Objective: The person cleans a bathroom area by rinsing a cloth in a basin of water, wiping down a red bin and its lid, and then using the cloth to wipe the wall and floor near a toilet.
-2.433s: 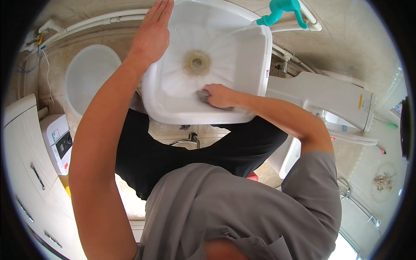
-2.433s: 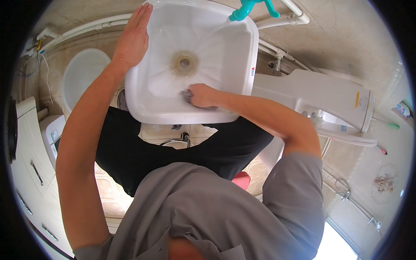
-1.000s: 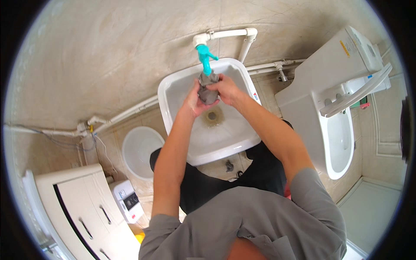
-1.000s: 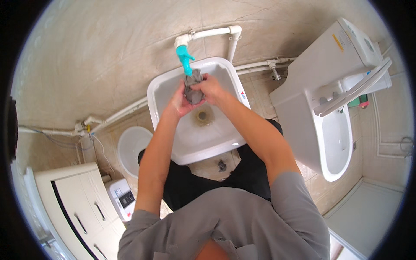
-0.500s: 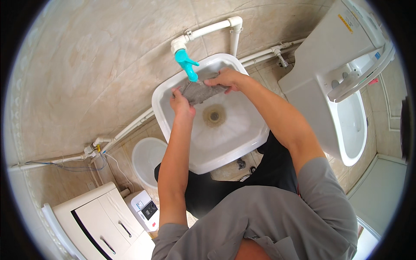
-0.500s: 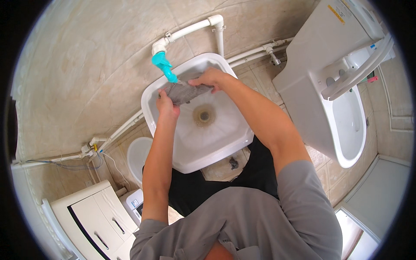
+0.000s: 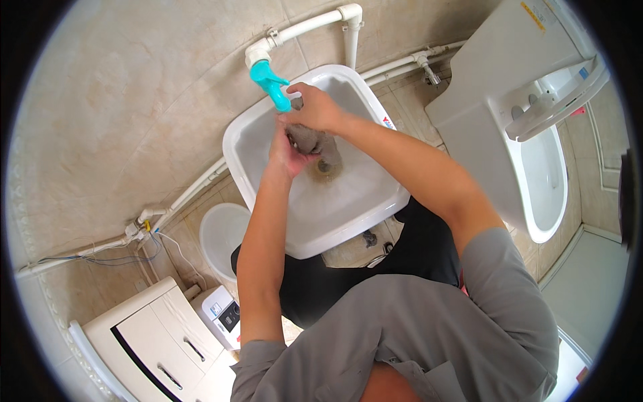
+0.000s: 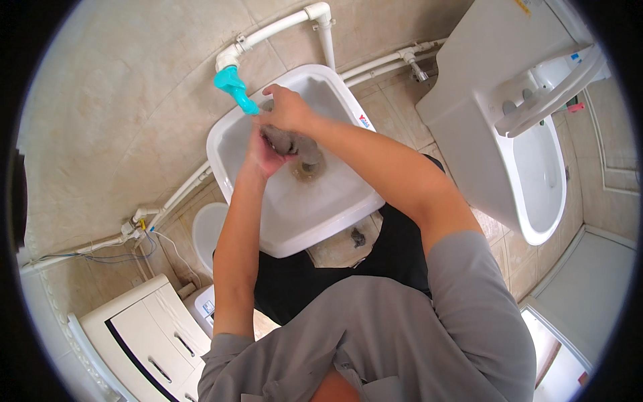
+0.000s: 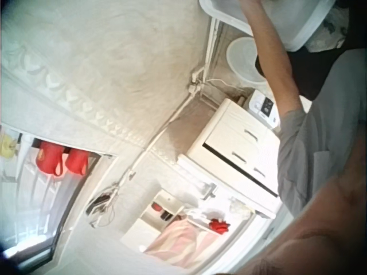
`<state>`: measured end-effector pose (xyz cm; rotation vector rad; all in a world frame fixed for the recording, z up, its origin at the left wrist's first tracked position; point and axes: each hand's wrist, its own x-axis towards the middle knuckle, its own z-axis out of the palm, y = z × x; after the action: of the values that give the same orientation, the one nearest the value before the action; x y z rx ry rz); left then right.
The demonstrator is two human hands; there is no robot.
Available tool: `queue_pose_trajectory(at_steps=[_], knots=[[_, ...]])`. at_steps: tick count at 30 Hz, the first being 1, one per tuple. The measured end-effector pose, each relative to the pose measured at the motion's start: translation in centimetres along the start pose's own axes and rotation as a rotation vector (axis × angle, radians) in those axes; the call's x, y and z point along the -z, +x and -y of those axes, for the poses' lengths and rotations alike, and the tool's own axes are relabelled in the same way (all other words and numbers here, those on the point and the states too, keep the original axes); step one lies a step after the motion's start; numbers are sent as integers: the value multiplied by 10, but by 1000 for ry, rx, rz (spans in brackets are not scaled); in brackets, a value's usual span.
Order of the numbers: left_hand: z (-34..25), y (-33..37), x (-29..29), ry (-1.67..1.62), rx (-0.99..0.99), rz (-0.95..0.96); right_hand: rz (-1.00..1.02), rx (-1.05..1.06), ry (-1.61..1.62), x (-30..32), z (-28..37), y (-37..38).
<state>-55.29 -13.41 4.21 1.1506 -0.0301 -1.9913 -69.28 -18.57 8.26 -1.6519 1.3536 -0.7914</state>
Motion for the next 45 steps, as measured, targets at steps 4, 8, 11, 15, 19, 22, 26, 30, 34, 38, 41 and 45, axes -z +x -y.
queue_pose_trajectory(at_steps=[4, 8, 11, 15, 19, 22, 26, 30, 34, 38, 41, 45], knots=[[-3, -4, -15, 488, -313, -41, 92, -138, 138, 21, -2, 10], [-9, -2, -3, 859, -542, -73, -28, -217, -52, 31, 0, 17], [-15, -4, -10, 903, -567, -281, -32, -375, -99, 30, -27, 26], [-22, 5, -8, 378, -557, -217, -76, -768, 515, 31, -69, 36], [-34, 13, 59, 252, -280, -182, -92, -697, 962, 5, -36, 28], [6, 21, -9, 20, -6, -64, 43, -443, 479, 12, -67, 24], [-2, 16, 32, -130, -87, 313, 3, -253, 40, -58, 17, -28], [5, 32, 44, -144, -187, 320, 160, -118, -111, -71, 32, -73], [18, 32, 42, -150, -216, 187, 159, -86, -155, -53, 36, -63], [37, 37, 9, -58, -196, 43, -156, -422, -181, -32, -37, -16], [25, 26, 9, 64, -186, -76, -150, -566, -238, -26, -59, -2], [11, 12, -9, 197, -265, 220, 215, -834, 858, -6, -104, 6]])
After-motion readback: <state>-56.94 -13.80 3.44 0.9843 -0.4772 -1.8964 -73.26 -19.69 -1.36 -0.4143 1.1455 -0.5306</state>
